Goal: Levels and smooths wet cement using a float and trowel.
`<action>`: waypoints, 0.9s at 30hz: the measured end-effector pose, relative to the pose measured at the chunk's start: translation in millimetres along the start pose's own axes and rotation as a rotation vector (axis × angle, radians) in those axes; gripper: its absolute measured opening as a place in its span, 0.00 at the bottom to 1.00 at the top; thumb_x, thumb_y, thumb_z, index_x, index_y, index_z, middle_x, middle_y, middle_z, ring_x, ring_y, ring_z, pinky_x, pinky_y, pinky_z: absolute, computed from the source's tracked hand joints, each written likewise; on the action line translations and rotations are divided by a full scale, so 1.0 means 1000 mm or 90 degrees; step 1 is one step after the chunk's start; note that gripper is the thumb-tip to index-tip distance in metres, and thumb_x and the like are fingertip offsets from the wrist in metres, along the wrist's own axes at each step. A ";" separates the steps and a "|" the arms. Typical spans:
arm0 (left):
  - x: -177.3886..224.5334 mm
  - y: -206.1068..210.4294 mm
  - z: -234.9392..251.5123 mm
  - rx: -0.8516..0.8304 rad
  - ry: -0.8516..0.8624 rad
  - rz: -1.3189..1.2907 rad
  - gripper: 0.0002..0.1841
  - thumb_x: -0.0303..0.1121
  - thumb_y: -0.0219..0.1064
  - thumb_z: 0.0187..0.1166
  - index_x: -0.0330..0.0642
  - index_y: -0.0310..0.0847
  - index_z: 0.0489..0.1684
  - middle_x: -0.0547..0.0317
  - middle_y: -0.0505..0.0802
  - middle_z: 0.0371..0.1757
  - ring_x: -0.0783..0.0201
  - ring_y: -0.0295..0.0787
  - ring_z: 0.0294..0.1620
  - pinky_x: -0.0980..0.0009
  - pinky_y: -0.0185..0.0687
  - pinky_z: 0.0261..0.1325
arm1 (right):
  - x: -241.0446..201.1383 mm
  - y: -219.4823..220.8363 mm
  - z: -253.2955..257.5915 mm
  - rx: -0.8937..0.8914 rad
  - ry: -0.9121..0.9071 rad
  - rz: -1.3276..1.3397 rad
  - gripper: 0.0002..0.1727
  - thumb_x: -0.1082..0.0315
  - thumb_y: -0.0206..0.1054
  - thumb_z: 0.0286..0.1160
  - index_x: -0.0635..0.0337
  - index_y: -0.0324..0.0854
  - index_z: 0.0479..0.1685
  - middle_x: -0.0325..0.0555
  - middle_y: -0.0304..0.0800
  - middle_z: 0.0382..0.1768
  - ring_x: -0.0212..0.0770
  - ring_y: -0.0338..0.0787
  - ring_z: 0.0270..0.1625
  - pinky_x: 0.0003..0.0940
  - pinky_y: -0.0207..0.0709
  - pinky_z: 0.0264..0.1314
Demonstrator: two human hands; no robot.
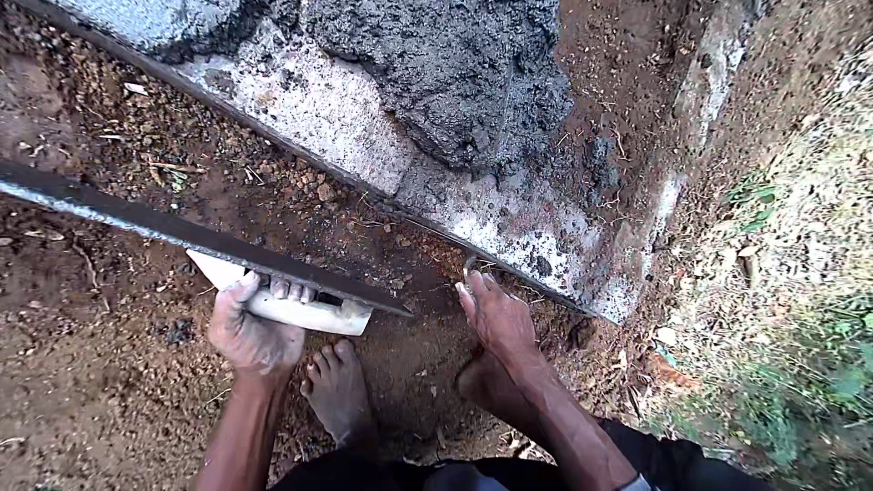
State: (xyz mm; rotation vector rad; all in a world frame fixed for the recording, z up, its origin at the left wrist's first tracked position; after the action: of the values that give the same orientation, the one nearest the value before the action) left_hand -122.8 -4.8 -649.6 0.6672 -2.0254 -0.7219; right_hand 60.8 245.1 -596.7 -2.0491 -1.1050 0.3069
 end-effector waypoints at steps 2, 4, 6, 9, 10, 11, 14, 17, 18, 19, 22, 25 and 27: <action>0.008 -0.001 0.000 -0.011 0.006 -0.006 0.11 0.36 0.59 0.78 0.50 0.85 0.25 0.66 0.87 0.18 0.70 0.85 0.20 0.73 0.84 0.27 | 0.029 0.025 -0.006 -0.047 0.057 -0.001 0.28 0.47 0.45 0.94 0.54 0.76 0.78 0.64 0.90 0.61 0.68 0.94 0.51 0.65 0.84 0.50; 0.013 -0.004 -0.003 -0.014 0.011 -0.008 0.10 0.36 0.61 0.77 0.50 0.86 0.26 0.65 0.87 0.19 0.70 0.85 0.20 0.73 0.85 0.28 | 0.053 0.047 -0.028 -0.067 0.047 -0.001 0.27 0.48 0.47 0.94 0.56 0.77 0.76 0.64 0.92 0.57 0.69 0.94 0.51 0.67 0.83 0.52; 0.017 -0.004 -0.001 -0.027 0.014 -0.005 0.10 0.37 0.62 0.76 0.50 0.86 0.27 0.66 0.87 0.19 0.70 0.85 0.20 0.73 0.85 0.28 | 0.056 0.051 -0.047 -0.055 -0.026 -0.011 0.26 0.50 0.50 0.92 0.58 0.80 0.73 0.63 0.93 0.58 0.69 0.94 0.53 0.68 0.83 0.52; 0.020 -0.001 0.002 -0.043 0.026 0.008 0.09 0.37 0.63 0.76 0.51 0.87 0.27 0.67 0.88 0.19 0.71 0.86 0.21 0.73 0.85 0.29 | 0.021 0.030 -0.044 0.001 -0.081 0.019 0.27 0.51 0.52 0.91 0.57 0.81 0.77 0.60 0.90 0.67 0.66 0.92 0.63 0.67 0.82 0.62; 0.019 0.001 0.002 -0.046 0.027 0.007 0.09 0.37 0.63 0.76 0.50 0.87 0.28 0.66 0.88 0.19 0.71 0.86 0.21 0.73 0.85 0.29 | 0.010 0.021 -0.031 0.058 -0.078 0.041 0.26 0.52 0.53 0.91 0.58 0.83 0.75 0.59 0.92 0.65 0.65 0.93 0.62 0.65 0.83 0.60; 0.017 0.004 0.002 -0.049 0.024 0.007 0.09 0.37 0.62 0.76 0.50 0.86 0.28 0.66 0.88 0.19 0.71 0.86 0.21 0.74 0.85 0.29 | 0.002 0.016 -0.017 0.065 -0.057 0.060 0.26 0.52 0.52 0.92 0.57 0.82 0.76 0.59 0.92 0.65 0.64 0.93 0.62 0.64 0.83 0.61; 0.015 0.015 0.003 -0.038 0.008 -0.001 0.12 0.37 0.60 0.77 0.51 0.85 0.24 0.67 0.86 0.18 0.71 0.84 0.20 0.73 0.84 0.29 | -0.017 0.031 -0.004 -0.095 -0.071 0.075 0.28 0.51 0.47 0.94 0.56 0.72 0.82 0.63 0.87 0.68 0.68 0.91 0.61 0.67 0.80 0.62; 0.012 0.025 0.009 -0.007 -0.005 -0.017 0.16 0.35 0.53 0.80 0.50 0.83 0.22 0.66 0.85 0.16 0.71 0.83 0.19 0.73 0.84 0.28 | 0.003 0.018 -0.039 0.023 -0.121 0.097 0.28 0.47 0.54 0.89 0.57 0.84 0.71 0.61 0.95 0.53 0.66 0.96 0.48 0.68 0.84 0.49; 0.009 0.027 0.011 -0.002 -0.011 -0.018 0.17 0.35 0.51 0.81 0.50 0.82 0.21 0.66 0.84 0.16 0.71 0.83 0.19 0.73 0.83 0.28 | 0.017 0.004 -0.053 0.125 -0.124 0.157 0.29 0.46 0.55 0.87 0.62 0.88 0.62 0.59 0.97 0.42 0.61 0.97 0.40 0.65 0.87 0.43; 0.004 0.029 0.012 0.001 -0.019 -0.019 0.18 0.35 0.50 0.81 0.51 0.82 0.20 0.67 0.84 0.16 0.71 0.83 0.19 0.73 0.83 0.28 | 0.032 -0.011 -0.065 0.223 -0.128 0.238 0.31 0.43 0.54 0.87 0.63 0.89 0.52 0.52 0.94 0.31 0.50 0.94 0.32 0.54 0.87 0.35; -0.012 0.040 0.018 0.008 -0.041 -0.035 0.19 0.35 0.48 0.82 0.50 0.80 0.19 0.67 0.82 0.15 0.71 0.82 0.18 0.73 0.83 0.29 | 0.067 -0.035 -0.079 0.310 -0.087 0.715 0.29 0.38 0.50 0.90 0.57 0.79 0.50 0.29 0.82 0.23 0.24 0.81 0.21 0.23 0.79 0.23; -0.028 0.049 0.024 0.021 -0.050 -0.047 0.19 0.35 0.46 0.83 0.50 0.77 0.19 0.67 0.80 0.14 0.70 0.79 0.17 0.73 0.81 0.28 | 0.084 -0.013 -0.071 0.285 0.082 1.021 0.22 0.50 0.37 0.96 0.53 0.72 0.47 0.30 0.78 0.15 0.26 0.75 0.09 0.23 0.76 0.09; -0.036 0.051 0.029 0.036 -0.053 -0.039 0.18 0.34 0.46 0.83 0.49 0.75 0.19 0.66 0.79 0.13 0.69 0.78 0.16 0.72 0.81 0.27 | 0.083 0.016 -0.074 0.222 0.206 0.907 0.20 0.56 0.38 0.97 0.60 0.71 0.51 0.34 0.74 0.16 0.30 0.73 0.10 0.28 0.76 0.11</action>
State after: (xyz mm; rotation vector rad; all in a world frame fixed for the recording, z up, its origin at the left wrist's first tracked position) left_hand -139.3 62.2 -647.3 0.7454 -2.1150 -0.7416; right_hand 158.7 268.0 -546.7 -2.0933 0.7092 0.7318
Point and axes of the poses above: each hand's wrist, its own z-axis towards the middle knuckle, its own y-axis out of the palm, x = y × z, the point moved 8 cm from there along z, towards the middle knuckle
